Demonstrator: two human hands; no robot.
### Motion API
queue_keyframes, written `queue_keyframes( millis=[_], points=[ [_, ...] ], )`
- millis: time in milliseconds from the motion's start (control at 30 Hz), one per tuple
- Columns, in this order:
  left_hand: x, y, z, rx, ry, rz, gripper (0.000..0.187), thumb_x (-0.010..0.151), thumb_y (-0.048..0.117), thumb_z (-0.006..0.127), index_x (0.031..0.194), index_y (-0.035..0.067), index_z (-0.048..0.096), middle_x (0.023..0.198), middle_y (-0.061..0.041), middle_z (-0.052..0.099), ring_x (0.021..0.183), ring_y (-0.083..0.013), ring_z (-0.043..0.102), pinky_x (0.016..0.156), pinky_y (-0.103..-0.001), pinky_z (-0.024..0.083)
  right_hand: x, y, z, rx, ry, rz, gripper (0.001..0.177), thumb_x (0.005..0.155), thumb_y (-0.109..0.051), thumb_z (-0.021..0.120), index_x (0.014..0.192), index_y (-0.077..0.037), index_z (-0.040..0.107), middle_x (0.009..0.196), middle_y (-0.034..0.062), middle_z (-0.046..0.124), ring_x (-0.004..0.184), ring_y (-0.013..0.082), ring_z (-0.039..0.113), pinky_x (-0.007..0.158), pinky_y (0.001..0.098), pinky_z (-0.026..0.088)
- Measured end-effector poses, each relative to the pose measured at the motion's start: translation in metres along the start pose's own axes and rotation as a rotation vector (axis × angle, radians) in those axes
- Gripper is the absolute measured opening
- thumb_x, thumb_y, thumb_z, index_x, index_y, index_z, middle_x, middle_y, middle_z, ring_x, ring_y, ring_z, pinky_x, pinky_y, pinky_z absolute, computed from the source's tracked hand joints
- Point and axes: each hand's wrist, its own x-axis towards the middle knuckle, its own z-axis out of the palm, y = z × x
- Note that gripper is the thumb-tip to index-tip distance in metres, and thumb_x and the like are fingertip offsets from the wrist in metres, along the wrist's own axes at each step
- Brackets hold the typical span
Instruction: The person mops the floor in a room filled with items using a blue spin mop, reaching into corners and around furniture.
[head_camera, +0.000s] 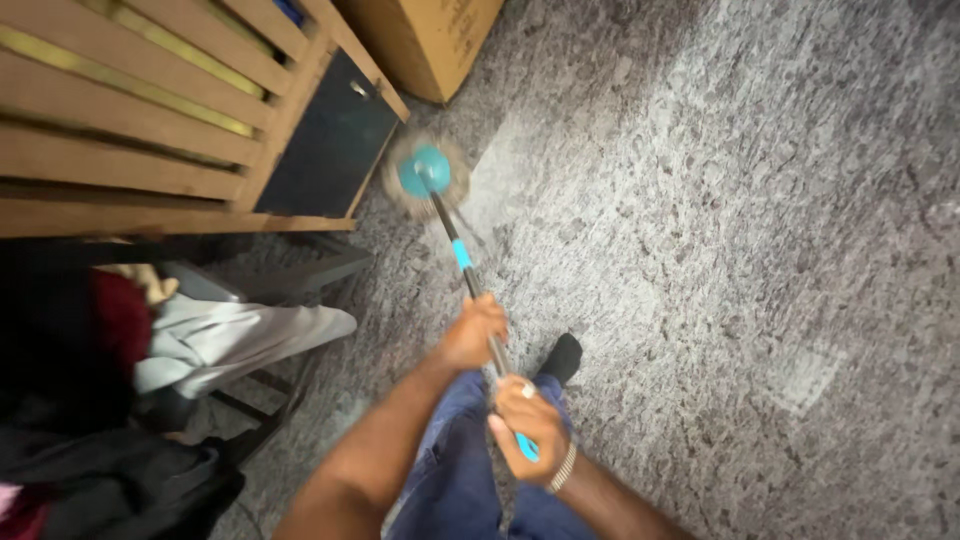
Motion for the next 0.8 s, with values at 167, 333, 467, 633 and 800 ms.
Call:
queue_keyframes(
  millis=[167, 333, 467, 633, 800],
  points=[
    [0.041, -0.014, -0.011, 0.286, 0.197, 0.043, 0.027, 0.075, 0.016, 0.072, 0.061, 0.013, 0.049, 0.069, -0.004, 0.052, 0.078, -0.0254, 0.053, 0.070, -0.045, 0.038, 0.014, 0.045, -0.016, 0.080, 0.072, 0.060, 0.018, 0.084, 0.009, 0.063, 0.069, 0.000, 0.060, 0.076, 0.0109, 0.060, 0.081, 0.0268, 0.066, 0.101, 0.0480, 0.053],
    [0.040, 0.043, 0.077, 0.444, 0.202, -0.174, 0.020, 0.070, 0.022, 0.074, 0.056, 0.020, 0.059, 0.069, 0.001, 0.059, 0.081, -0.0230, 0.057, 0.073, -0.047, 0.036, -0.032, 0.014, -0.096, -0.121, -0.085, 0.122, 0.015, 0.079, -0.005, 0.073, 0.074, -0.006, 0.059, 0.130, 0.0237, 0.064, 0.132, 0.0451, 0.054, 0.109, 0.0544, 0.038],
    [0.029, 0.065, 0.140, 0.227, 0.118, -0.269, 0.012, 0.064, 0.014, 0.077, 0.065, 0.019, 0.067, 0.080, 0.001, 0.065, 0.096, -0.0231, 0.058, 0.086, -0.048, 0.040, -0.068, 0.056, -0.156, -0.221, -0.150, 0.308, 0.014, 0.086, -0.013, 0.069, 0.096, -0.012, 0.060, 0.128, 0.0219, 0.067, 0.124, 0.0405, 0.061, 0.102, 0.0494, 0.045],
    [0.030, 0.013, 0.200, 0.267, -0.049, -0.306, 0.017, 0.067, 0.015, 0.080, 0.080, 0.016, 0.070, 0.098, -0.005, 0.064, 0.110, -0.0268, 0.055, 0.098, -0.056, 0.038, -0.163, 0.145, -0.141, -0.378, -0.148, 0.821, 0.031, 0.094, -0.022, 0.064, 0.124, -0.019, 0.060, 0.126, 0.0196, 0.071, 0.114, 0.0348, 0.070, 0.092, 0.0431, 0.054],
    [0.049, -0.119, 0.211, 0.398, -0.131, -0.333, 0.017, 0.080, 0.020, 0.074, 0.096, 0.017, 0.071, 0.109, -0.006, 0.061, 0.116, -0.0304, 0.054, 0.096, -0.056, 0.040, -0.203, 0.308, -0.097, -0.459, -0.230, 0.870, 0.045, 0.098, -0.030, 0.058, 0.143, -0.024, 0.059, 0.117, 0.0176, 0.074, 0.104, 0.0347, 0.072, 0.086, 0.0419, 0.058]
  ],
)
